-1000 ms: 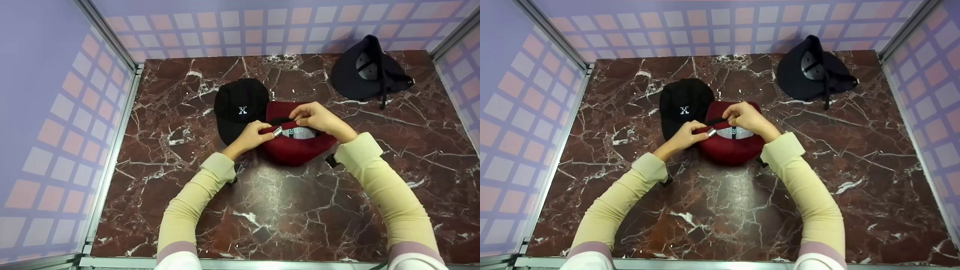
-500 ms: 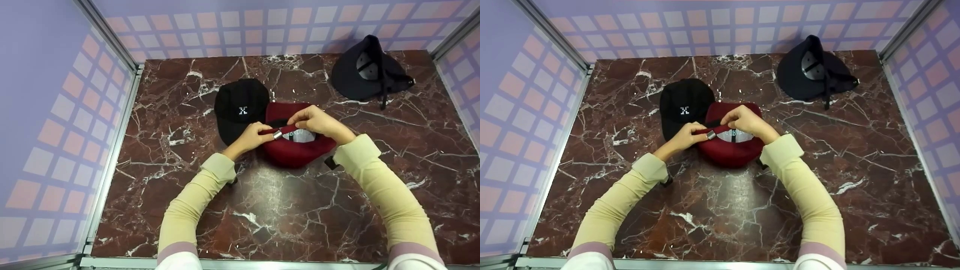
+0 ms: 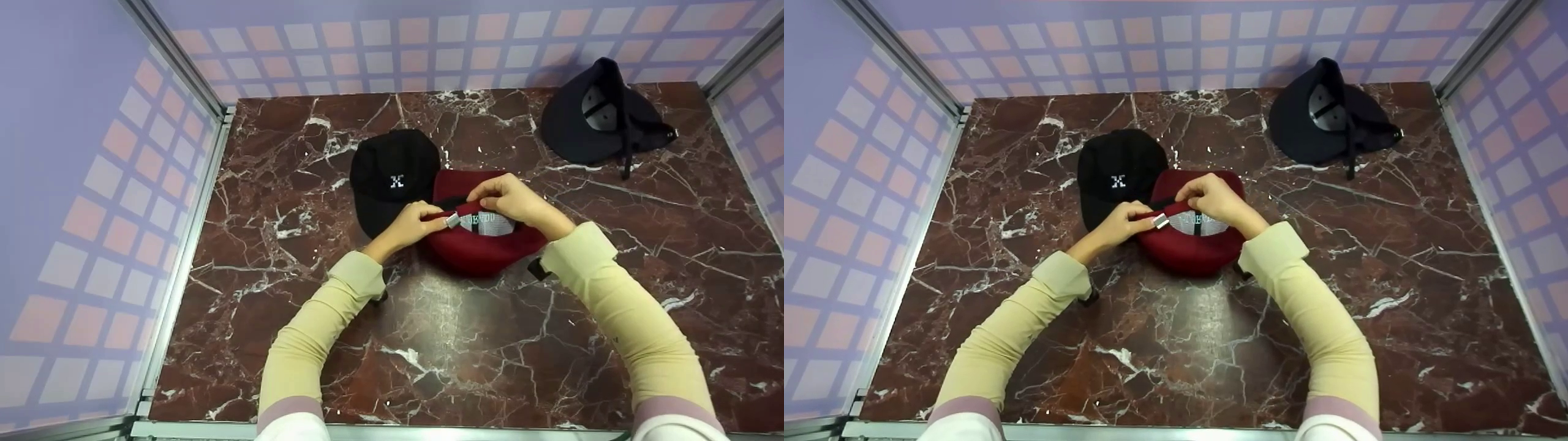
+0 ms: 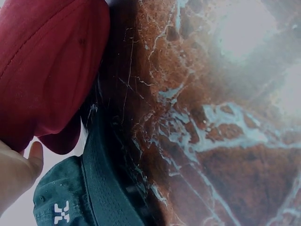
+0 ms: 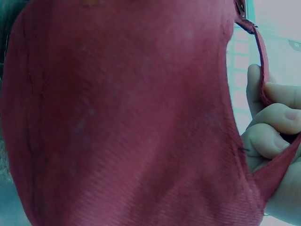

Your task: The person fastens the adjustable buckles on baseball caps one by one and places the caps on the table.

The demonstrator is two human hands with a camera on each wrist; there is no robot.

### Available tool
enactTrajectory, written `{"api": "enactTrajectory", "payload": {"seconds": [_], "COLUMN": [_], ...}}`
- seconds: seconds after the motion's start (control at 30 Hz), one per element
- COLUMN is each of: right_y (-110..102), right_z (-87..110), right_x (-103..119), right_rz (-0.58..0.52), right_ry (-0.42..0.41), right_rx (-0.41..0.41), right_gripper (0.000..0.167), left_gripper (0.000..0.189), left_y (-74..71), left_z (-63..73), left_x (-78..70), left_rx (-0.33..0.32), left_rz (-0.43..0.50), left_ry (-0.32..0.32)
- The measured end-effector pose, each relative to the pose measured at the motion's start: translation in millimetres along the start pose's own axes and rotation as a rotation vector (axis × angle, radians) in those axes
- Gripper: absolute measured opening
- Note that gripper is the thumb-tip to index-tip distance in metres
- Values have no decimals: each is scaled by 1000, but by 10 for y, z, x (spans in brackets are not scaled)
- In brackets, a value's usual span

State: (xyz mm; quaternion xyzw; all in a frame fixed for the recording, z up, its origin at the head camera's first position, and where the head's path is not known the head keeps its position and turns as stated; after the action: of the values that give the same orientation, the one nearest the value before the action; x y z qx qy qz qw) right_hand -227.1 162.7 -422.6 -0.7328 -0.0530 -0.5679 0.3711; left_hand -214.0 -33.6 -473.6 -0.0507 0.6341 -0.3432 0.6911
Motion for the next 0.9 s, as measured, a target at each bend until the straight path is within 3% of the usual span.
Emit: {"api": "enactTrajectory", "payload": {"seconds": [0.4, 0.7, 0.9], "right_y": [43, 97, 144], "right_z": [5, 23, -11], "right_x": [-6, 324, 125], "right_rz": [-1, 90, 153], "right_ry": [-21, -67, -95], "right_rx": [66, 121, 133], "right_gripper": [20, 13, 12], "left_gripper": [20, 18, 18], "left_y": [3, 0, 0], "left_z": [-1, -2, 0], "left_x": [11, 0, 1], "left_rx": [14, 29, 35], "left_rz": [-16, -29, -38], "left_ry": [29, 37, 22]}}
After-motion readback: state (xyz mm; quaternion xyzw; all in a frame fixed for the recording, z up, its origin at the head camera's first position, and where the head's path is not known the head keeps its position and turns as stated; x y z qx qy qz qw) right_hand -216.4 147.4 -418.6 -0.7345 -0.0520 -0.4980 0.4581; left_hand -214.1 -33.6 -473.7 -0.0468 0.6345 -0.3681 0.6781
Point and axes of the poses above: each hand's wrist, its own z-axis away from the middle knuckle, its own y-axis out of the palm, x = y × z, the point moved 2 cm from there along -z, towards the middle knuckle, and after that the axes turned 15 degrees about -y, right-handed, at the moved point
